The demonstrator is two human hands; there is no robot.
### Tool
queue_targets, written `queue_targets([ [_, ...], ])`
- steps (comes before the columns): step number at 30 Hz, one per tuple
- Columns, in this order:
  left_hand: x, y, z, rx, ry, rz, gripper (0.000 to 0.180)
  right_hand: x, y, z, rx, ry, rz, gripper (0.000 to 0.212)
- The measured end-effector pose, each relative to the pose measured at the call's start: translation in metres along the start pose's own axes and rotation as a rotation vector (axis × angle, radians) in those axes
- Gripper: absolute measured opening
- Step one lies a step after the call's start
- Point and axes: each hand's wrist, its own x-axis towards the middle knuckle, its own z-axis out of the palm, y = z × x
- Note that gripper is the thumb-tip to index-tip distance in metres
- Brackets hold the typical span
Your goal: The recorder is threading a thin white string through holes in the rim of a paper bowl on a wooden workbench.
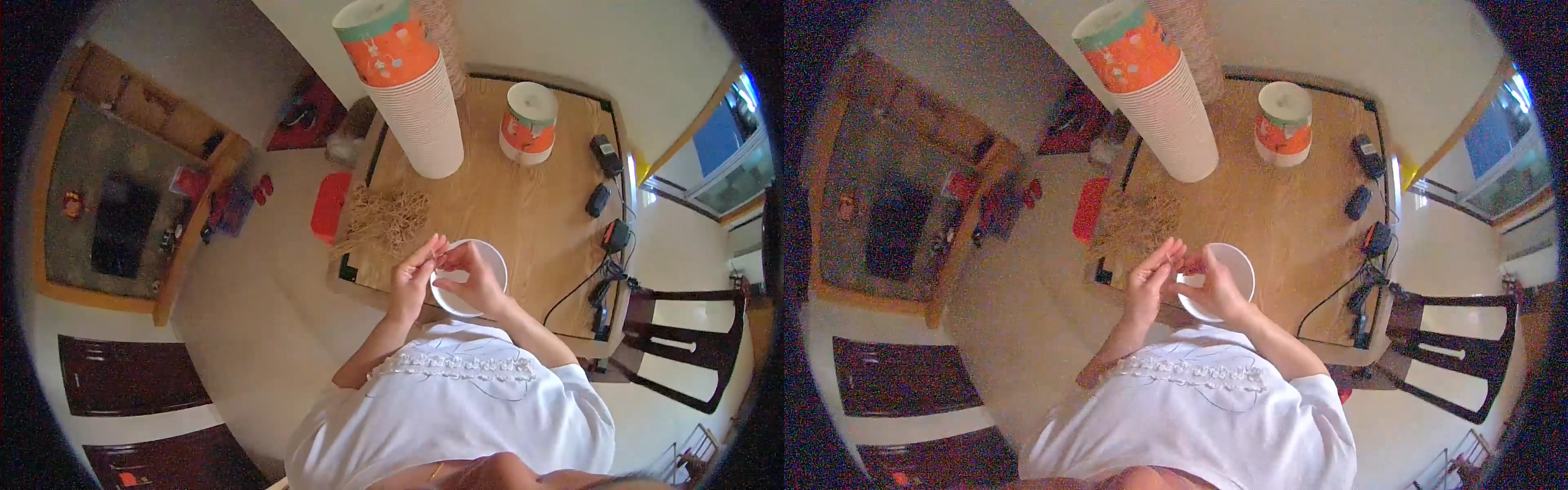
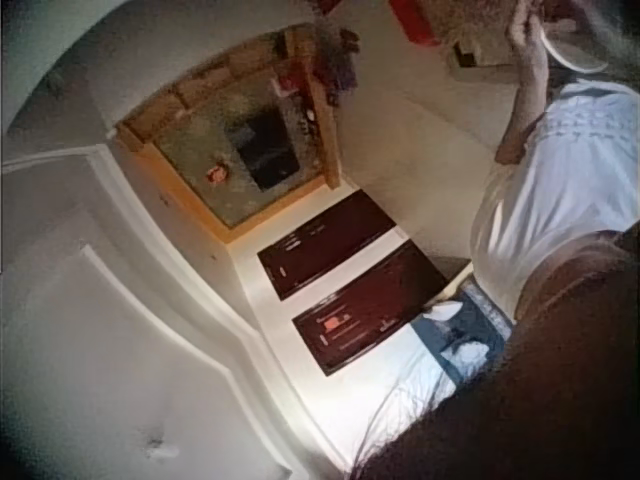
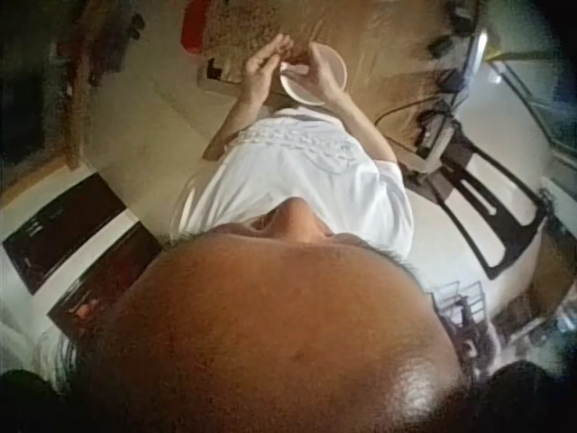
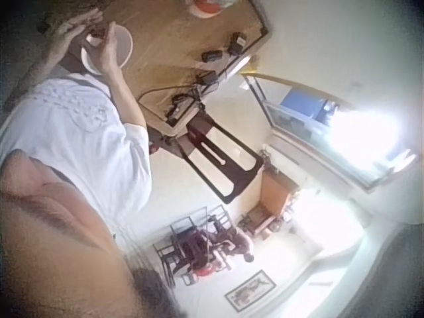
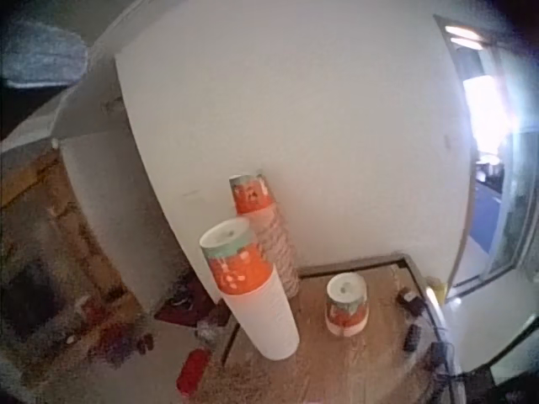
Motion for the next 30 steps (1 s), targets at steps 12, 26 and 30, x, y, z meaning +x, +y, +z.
queue_targets([
  [12, -0.026, -0.007, -0.067, 1.042, -0.060, 0.106, 0.015, -0.019, -0.007, 0.000, -0.301, 0.056, -0.018, 0.009],
  [26, -0.027, -0.047, -0.021, 0.378, -0.251, -0.162, 0.040, -0.040, -0.001, 0.001, -0.296, -0.110, 0.008, 0.012],
  [30, -0.028, -0.068, -0.025, 0.469, -0.165, -0.142, 0.020, -0.047, 0.007, -0.011, -0.292, -0.108, 0.116, 0.013],
])
